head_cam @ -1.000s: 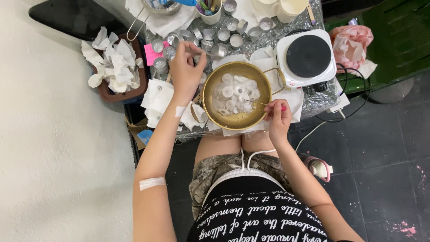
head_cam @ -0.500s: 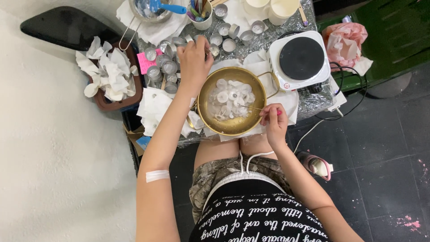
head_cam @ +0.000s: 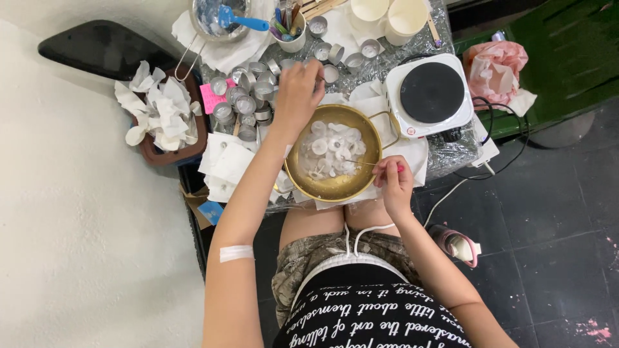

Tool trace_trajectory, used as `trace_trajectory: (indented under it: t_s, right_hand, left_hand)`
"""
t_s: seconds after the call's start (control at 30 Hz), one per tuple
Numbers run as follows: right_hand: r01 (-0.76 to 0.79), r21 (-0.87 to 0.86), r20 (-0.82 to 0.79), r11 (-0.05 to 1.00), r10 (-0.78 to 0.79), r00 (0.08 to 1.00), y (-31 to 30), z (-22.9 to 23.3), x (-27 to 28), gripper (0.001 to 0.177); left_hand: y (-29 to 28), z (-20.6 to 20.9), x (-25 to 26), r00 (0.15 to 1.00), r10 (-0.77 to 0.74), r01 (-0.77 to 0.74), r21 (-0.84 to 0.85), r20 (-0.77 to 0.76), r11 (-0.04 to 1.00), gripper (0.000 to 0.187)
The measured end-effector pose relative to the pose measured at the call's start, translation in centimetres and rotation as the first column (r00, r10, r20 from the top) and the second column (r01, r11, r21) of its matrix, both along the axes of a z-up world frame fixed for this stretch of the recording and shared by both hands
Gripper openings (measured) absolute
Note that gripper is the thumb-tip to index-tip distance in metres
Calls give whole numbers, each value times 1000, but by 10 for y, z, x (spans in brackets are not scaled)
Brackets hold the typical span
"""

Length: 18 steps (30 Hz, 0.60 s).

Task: Melting wax on a hot plate and placing decorative wax elements into small metal containers.

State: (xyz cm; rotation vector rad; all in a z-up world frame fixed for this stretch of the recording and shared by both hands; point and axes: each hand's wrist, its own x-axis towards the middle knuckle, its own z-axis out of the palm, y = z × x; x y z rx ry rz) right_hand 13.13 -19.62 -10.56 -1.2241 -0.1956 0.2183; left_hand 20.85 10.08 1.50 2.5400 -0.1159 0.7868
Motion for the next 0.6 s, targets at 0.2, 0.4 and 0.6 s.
trace_trajectory:
  t_s: [0.2, 0.4, 0.6]
  right_hand:
    - [-37, 23, -17, 999, 37, 999, -5, 0, 3, 25]
    - [-45, 8, -27, 999, 46, 999, -6, -6, 5, 27]
    - [-51, 3, -21, 999, 51, 998, -6, -4, 5, 27]
  left_hand:
    - [-1, -9, 23, 993, -101, 102, 6, -64, 995, 26]
    - [1, -19, 30, 990, -115, 118, 43, -78, 992, 26]
    - [4, -20, 27, 991, -116, 117, 15, -71, 993, 27]
